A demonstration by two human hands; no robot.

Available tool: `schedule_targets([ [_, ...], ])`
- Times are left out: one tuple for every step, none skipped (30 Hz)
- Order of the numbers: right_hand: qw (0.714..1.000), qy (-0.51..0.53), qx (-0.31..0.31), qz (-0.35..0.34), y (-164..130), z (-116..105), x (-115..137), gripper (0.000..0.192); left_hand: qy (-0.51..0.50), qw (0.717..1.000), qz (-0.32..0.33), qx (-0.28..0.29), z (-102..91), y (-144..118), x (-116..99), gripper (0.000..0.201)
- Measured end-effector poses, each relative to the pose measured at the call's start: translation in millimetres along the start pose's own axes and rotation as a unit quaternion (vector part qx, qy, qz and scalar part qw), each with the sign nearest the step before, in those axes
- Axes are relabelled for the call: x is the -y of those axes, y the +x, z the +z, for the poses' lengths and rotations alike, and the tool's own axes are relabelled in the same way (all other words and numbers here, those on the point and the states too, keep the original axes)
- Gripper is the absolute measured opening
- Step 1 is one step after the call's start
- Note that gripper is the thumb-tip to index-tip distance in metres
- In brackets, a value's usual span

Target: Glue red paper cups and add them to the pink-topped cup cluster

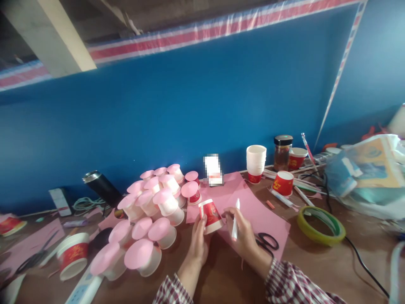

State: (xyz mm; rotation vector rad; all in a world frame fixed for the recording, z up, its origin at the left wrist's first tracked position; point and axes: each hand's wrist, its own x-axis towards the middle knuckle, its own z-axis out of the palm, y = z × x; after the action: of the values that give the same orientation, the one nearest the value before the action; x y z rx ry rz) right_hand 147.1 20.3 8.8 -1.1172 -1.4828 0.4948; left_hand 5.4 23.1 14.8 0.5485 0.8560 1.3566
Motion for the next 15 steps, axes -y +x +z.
schedule_targets([
  [1.000,0.007,0.004,0.008,-0.1,0.8,-2.5,0.017,-0.001,1.000,0.000,0.001,-0.7,0.8,0.7,0.057],
  [1.000,0.015,0.006,0.017,-0.3,1.8,-4.8,0.018,0.000,1.000,0.001,0.004,-1.4,1.4,1.4,0.055],
  [0.999,0.024,0.009,0.025,-0.6,2.8,-6.8,0.019,0.003,1.000,0.003,0.007,-2.0,1.9,2.0,0.053],
  [0.999,0.032,0.013,0.034,-1.0,3.6,-8.2,0.021,0.007,1.000,0.007,0.009,-2.5,2.3,2.4,0.052],
  [0.998,0.036,0.017,0.042,-1.3,4.3,-8.9,0.022,0.010,1.000,0.008,0.011,-2.9,2.5,2.7,0.050],
  [0.998,0.038,0.021,0.049,-1.4,4.8,-9.0,0.023,0.012,1.000,0.007,0.010,-3.2,2.6,2.8,0.050],
  [0.998,0.039,0.024,0.053,-1.5,5.0,-8.6,0.024,0.013,1.000,0.004,0.007,-3.3,2.7,2.9,0.050],
  [0.997,0.038,0.027,0.054,-1.4,4.9,-7.9,0.024,0.012,1.000,0.002,0.004,-3.3,2.7,2.9,0.050],
  [0.997,0.037,0.029,0.053,-1.2,4.7,-7.2,0.024,0.012,1.000,0.000,0.003,-3.2,2.6,2.7,0.051],
  [0.998,0.036,0.028,0.051,-1.0,4.3,-6.6,0.025,0.012,1.000,0.002,0.005,-2.9,2.4,2.5,0.051],
  [0.998,0.034,0.028,0.048,-0.7,3.9,-6.4,0.025,0.013,1.000,0.005,0.010,-2.4,2.0,2.1,0.050],
  [0.998,0.033,0.026,0.046,-0.6,3.5,-6.5,0.025,0.015,1.000,0.008,0.017,-1.6,1.5,1.5,0.048],
  [0.998,0.032,0.026,0.045,-0.5,3.3,-7.0,0.025,0.016,1.000,0.011,0.024,-0.7,0.7,0.7,0.046],
  [0.998,0.032,0.028,0.046,-0.6,3.1,-7.8,0.025,0.018,0.999,0.014,0.031,0.5,-0.3,-0.2,0.044],
  [0.998,0.033,0.031,0.047,-0.8,3.1,-8.9,0.026,0.018,0.999,0.017,0.037,1.9,-1.3,-1.3,0.042],
])
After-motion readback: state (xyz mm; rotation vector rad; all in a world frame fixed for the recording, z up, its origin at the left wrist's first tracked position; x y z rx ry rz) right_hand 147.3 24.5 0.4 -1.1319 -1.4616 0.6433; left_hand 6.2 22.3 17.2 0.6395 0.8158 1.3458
